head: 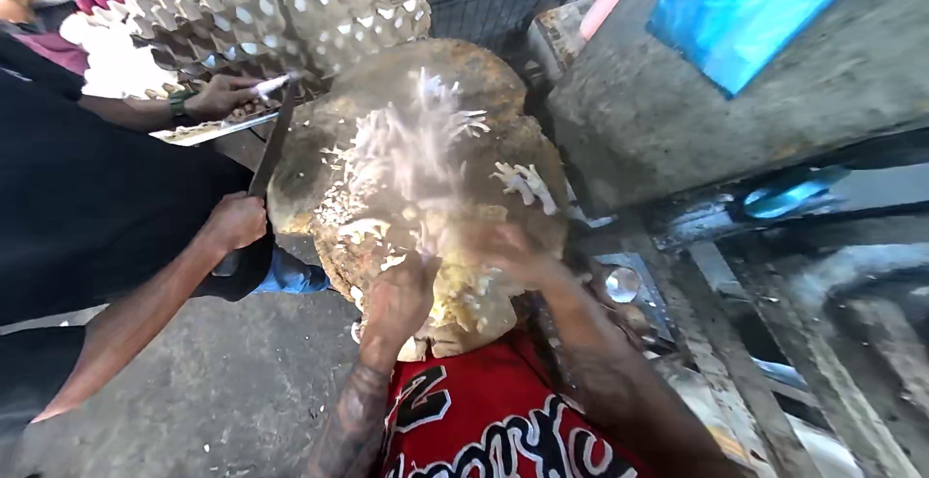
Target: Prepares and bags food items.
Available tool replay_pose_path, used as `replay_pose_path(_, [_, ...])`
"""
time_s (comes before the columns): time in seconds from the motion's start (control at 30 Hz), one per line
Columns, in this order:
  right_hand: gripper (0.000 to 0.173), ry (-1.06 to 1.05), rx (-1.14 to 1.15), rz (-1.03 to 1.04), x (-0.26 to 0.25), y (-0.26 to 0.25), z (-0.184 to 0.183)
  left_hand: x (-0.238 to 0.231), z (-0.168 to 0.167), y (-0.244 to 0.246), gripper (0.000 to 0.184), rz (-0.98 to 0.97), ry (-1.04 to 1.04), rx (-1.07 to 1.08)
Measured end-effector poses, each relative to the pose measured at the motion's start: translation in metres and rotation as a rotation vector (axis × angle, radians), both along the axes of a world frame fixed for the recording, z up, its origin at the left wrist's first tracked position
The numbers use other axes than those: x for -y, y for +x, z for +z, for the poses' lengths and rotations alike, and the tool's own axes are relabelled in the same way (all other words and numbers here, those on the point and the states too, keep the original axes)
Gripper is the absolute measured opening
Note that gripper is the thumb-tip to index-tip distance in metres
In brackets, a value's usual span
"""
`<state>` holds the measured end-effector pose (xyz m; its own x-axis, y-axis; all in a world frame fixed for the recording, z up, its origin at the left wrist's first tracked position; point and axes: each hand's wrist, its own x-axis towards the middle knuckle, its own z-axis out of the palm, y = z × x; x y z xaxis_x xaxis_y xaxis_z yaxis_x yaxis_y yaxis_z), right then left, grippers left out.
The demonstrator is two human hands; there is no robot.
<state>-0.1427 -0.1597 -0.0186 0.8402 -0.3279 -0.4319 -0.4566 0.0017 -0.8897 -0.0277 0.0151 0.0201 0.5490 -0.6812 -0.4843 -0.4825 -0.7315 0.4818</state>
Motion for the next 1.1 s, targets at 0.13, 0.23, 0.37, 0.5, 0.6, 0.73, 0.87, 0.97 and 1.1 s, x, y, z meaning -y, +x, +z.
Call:
replay_pose_path(0.13, [0.008, 0.329, 0.239, -0.332, -0.033, 0.017, -0.014, 0.009, -0.006, -0.011, 0.05, -0.078, 0.006, 0.01])
replay_pose_path(0.23, [0.012, 0.324, 0.273, -0.425, -0.032, 0.022, -0.019, 0.009, -0.008, -0.014, 0.048, -0.084, -0.021, 0.045])
replay_pose_path(0.37, [0.017, 0.399, 0.217, -0.718, -0.016, 0.029, -0.007, 0.017, 0.002, -0.011, 0.045, -0.092, -0.055, 0.05])
replay_pose_path(0.5, [0.02, -0.078, -0.065, -0.625, 0.058, 0.015, -0.012, 0.026, 0.004, 0.014, 0.047, -0.039, 0.002, 0.075])
replay_pose_path(0.6, [0.045, -0.534, -0.362, -0.189, 0.082, 0.015, -0.023, 0.055, -0.005, 0.049, 0.064, 0.044, 0.08, 0.121])
replay_pose_path(0.73, [0.043, -0.679, -0.526, -0.032, 0.092, 0.032, -0.042, 0.073, -0.007, 0.05, 0.093, 0.095, -0.076, 0.168])
replay_pose_path(0.87, [0.033, -0.523, -0.406, -0.036, 0.091, 0.028, -0.039, 0.064, -0.028, 0.011, 0.071, -0.002, -0.187, 0.013])
replay_pose_path(0.97, [0.041, -0.315, -0.115, -0.107, 0.056, 0.016, -0.009, 0.061, -0.042, -0.01, 0.061, -0.071, -0.362, -0.246])
replay_pose_path(1.1, [0.023, 0.21, 0.152, -0.331, 0.007, 0.007, -0.005, 0.048, -0.038, -0.013, 0.029, -0.055, -0.406, -0.446])
